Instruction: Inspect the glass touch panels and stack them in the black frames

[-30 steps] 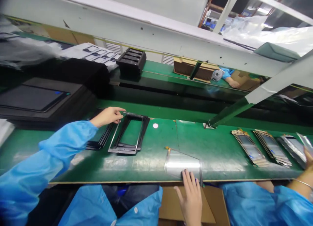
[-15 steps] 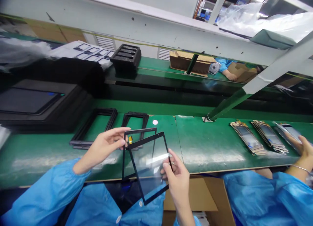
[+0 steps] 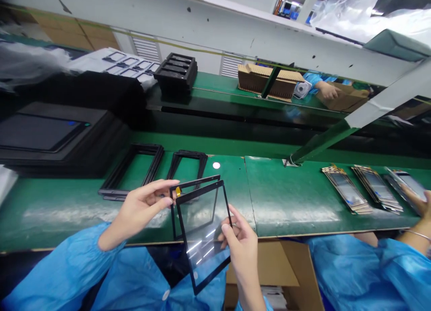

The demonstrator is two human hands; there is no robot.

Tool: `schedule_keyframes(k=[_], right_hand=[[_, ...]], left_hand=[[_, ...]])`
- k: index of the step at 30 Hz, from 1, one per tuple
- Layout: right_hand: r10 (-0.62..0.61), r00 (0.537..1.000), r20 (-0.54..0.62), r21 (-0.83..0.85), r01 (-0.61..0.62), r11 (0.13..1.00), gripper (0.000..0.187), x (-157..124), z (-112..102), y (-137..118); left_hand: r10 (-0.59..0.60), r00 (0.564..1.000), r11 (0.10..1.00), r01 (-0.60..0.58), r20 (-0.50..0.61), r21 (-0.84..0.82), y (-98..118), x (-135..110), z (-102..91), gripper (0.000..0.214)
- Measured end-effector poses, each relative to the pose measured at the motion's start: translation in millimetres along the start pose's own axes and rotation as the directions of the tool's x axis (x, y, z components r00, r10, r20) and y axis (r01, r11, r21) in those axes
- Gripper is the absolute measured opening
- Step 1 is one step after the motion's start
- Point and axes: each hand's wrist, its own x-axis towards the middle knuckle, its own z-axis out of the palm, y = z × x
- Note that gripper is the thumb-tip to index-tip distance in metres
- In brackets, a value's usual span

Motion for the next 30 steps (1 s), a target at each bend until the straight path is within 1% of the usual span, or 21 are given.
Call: schedule_keyframes(k=[3, 8, 11, 13, 16, 19, 21, 24, 30], right_hand=[[0.013, 1.000, 0.002, 0.006, -0.013, 1.000, 0.052, -2, -1, 0], [0.030, 1.000, 0.005, 0.021, -0.030, 0.999, 0.051, -4, -1, 2], [0.029, 1.000, 0.004, 0.030, -0.029, 0.999, 0.052, -5, -2, 4], [0.020, 1.000, 0.007, 0.040, -0.021, 0.999, 0.054, -6, -1, 5], [-0.001, 1.000, 0.006, 0.045, 0.001, 0.999, 0.057, -9, 2, 5], [-0.033, 0.999, -0.025, 0.021, 0.033, 0.999, 0.059, -13, 7, 5], [-0.048, 0.997, -0.053, 0.004, 0.049, 0.999, 0.059, -16, 11, 4], [-0.054, 0.996, -0.074, -0.013, 0.053, 0.998, 0.059, -19, 14, 4], [-0.039, 0.997, -0.065, -0.063, 0.035, 0.997, 0.059, -21, 14, 5]], left_hand=[[0.035, 0.999, 0.999, -0.035, -0.019, 0.034, 0, 0, 2.0, 0.032], [0.134, 0.991, 0.990, -0.133, -0.024, 0.046, 1, 0, 4.2, 0.031], [0.152, 0.988, 0.988, -0.151, -0.017, 0.033, 3, -2, 6.1, 0.034], [0.124, 0.992, 0.992, -0.124, -0.013, -0.001, 4, -3, 7.9, 0.034], [0.009, 1.000, 0.992, -0.008, 0.010, -0.125, 5, -5, 11.1, 0.034], [-0.106, 0.993, 0.954, 0.118, 0.056, -0.274, 3, -5, 13.6, 0.040], [-0.150, 0.985, 0.927, 0.169, 0.082, -0.335, -1, -5, 14.6, 0.043], [-0.172, 0.980, 0.906, 0.197, 0.101, -0.374, -6, -4, 15.4, 0.045], [-0.173, 0.980, 0.893, 0.199, 0.100, -0.405, -13, -5, 17.3, 0.045]])
